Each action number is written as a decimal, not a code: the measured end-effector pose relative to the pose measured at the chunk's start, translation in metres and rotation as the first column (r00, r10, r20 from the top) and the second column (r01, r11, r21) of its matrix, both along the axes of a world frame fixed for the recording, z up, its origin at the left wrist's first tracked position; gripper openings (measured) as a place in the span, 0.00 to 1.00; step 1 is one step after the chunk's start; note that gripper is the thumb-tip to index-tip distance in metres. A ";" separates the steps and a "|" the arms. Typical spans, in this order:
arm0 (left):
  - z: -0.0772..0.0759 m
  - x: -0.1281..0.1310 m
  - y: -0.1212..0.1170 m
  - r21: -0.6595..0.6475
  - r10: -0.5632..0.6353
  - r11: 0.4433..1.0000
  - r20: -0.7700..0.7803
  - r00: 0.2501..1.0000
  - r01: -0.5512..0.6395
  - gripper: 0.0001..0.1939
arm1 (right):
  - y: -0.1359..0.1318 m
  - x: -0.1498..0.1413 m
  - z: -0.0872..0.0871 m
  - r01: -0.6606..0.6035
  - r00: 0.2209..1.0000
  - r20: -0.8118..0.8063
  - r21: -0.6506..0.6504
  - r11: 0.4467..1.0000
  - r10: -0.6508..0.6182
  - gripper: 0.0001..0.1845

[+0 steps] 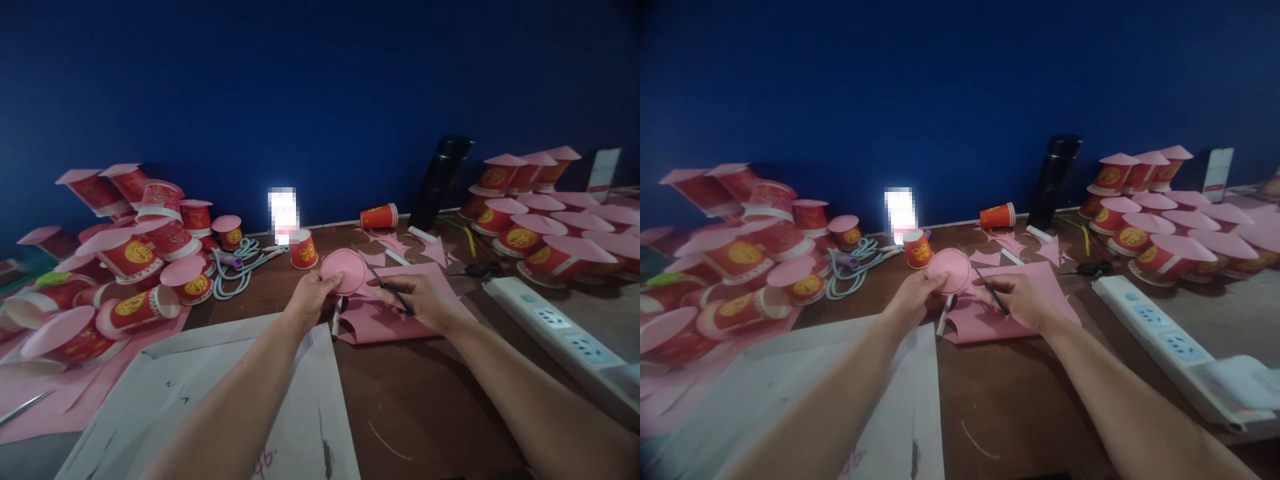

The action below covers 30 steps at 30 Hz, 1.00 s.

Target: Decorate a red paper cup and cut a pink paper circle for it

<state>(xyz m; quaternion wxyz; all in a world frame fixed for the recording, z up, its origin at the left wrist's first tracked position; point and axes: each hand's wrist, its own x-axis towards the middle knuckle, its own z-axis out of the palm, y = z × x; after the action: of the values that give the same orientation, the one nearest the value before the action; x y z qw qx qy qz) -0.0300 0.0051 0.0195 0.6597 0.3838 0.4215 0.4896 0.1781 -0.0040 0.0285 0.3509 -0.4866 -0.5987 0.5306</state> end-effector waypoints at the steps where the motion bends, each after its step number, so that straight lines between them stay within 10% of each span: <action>1: 0.000 0.000 0.000 0.001 -0.003 1.000 0.000 1.000 0.003 0.19 | 0.000 0.000 0.000 -0.001 1.000 -0.002 0.003 1.000 0.001 0.29; 30: 0.008 0.004 -0.003 -0.039 0.089 0.995 0.079 0.993 -0.087 0.13 | 0.002 0.003 -0.004 -0.027 0.997 0.075 0.076 0.997 0.022 0.32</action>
<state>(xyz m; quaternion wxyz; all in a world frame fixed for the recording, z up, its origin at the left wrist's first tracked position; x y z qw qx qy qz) -0.0263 0.0022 0.0271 0.6606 0.3332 0.4197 0.5258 0.1808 -0.0025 0.0241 0.3402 -0.4849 -0.6372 0.4931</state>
